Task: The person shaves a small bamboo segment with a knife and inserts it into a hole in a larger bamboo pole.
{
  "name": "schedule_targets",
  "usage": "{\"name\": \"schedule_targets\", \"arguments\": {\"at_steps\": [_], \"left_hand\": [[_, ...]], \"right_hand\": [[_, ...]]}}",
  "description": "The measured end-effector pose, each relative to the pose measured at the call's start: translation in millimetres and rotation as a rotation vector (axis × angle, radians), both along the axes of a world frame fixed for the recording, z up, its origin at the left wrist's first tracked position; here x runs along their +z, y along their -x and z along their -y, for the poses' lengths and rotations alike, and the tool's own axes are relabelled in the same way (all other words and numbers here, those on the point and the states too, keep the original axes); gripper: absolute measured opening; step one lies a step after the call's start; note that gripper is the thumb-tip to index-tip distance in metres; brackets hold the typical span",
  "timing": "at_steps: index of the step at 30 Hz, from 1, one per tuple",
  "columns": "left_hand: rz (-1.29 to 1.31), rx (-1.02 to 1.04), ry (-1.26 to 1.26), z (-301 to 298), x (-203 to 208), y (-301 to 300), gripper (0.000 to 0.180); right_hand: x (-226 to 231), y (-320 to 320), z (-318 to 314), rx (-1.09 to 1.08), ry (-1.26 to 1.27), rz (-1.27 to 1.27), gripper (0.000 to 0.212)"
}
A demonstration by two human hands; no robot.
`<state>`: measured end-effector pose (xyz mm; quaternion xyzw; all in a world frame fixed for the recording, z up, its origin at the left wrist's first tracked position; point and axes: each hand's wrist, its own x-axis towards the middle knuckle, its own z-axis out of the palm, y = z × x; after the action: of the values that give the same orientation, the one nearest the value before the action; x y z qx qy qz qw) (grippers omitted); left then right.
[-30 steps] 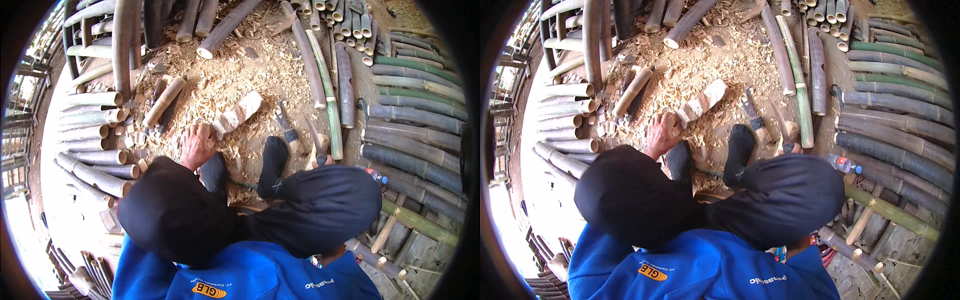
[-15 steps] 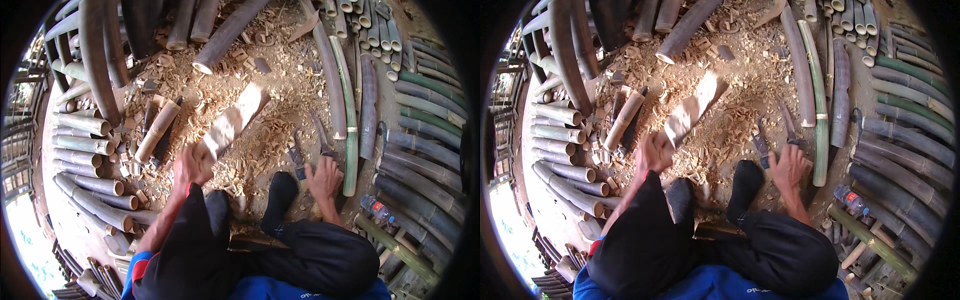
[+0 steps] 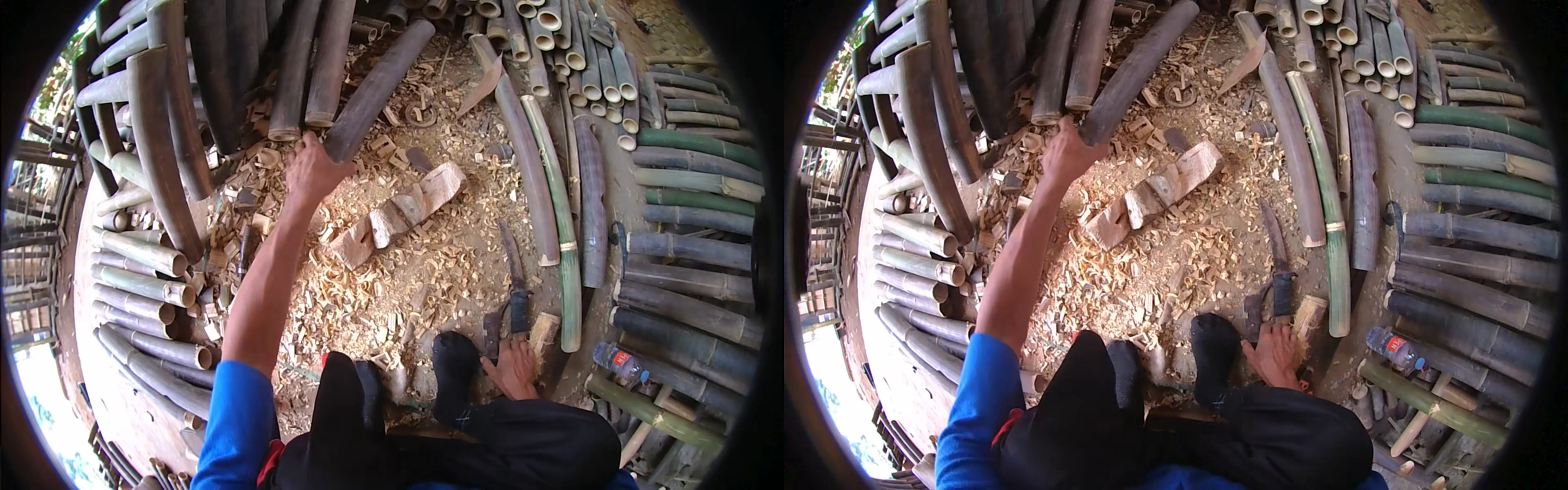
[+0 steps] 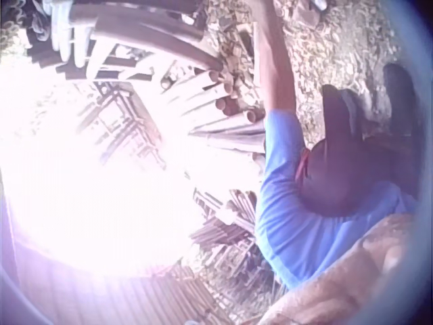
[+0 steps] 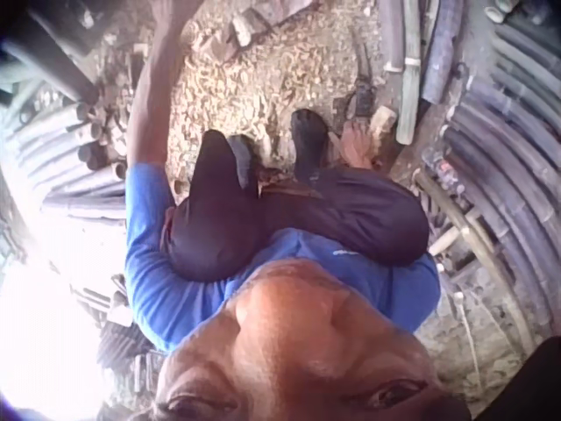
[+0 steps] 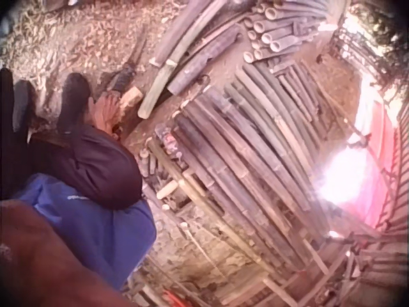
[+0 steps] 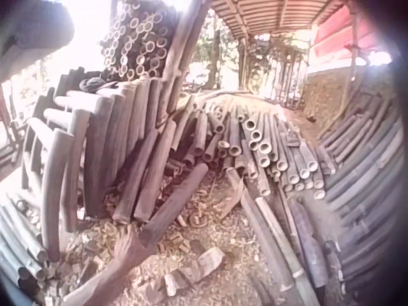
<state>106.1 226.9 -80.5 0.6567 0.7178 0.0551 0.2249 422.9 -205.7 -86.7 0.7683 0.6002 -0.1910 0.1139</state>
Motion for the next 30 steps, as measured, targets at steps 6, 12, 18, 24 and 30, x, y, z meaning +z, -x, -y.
{"name": "schedule_targets", "arguments": {"at_steps": [6, 12, 18, 24, 30], "left_hand": [[0.457, -0.016, 0.26, -7, -20, 1, 0.07], [1.112, 0.27, 0.123, 51, -13, -14, 0.083], [0.975, 0.356, 0.066, -44, 3, 12, 0.036], [0.787, 0.281, -0.354, -76, -7, 40, 0.067], [0.424, -0.07, -0.439, 5, -12, 40, 0.056]], "right_hand": [[27, 8, -34, -0.198, 0.046, -0.072, 0.046], [21, -27, -26, -0.373, -0.064, -0.477, 0.033], [28, -148, -132, -0.279, -0.516, -0.41, 0.022], [3, -236, -187, -0.334, -0.603, -0.336, 0.021], [-22, -238, -163, -0.458, -0.053, 0.095, 0.089]]}}
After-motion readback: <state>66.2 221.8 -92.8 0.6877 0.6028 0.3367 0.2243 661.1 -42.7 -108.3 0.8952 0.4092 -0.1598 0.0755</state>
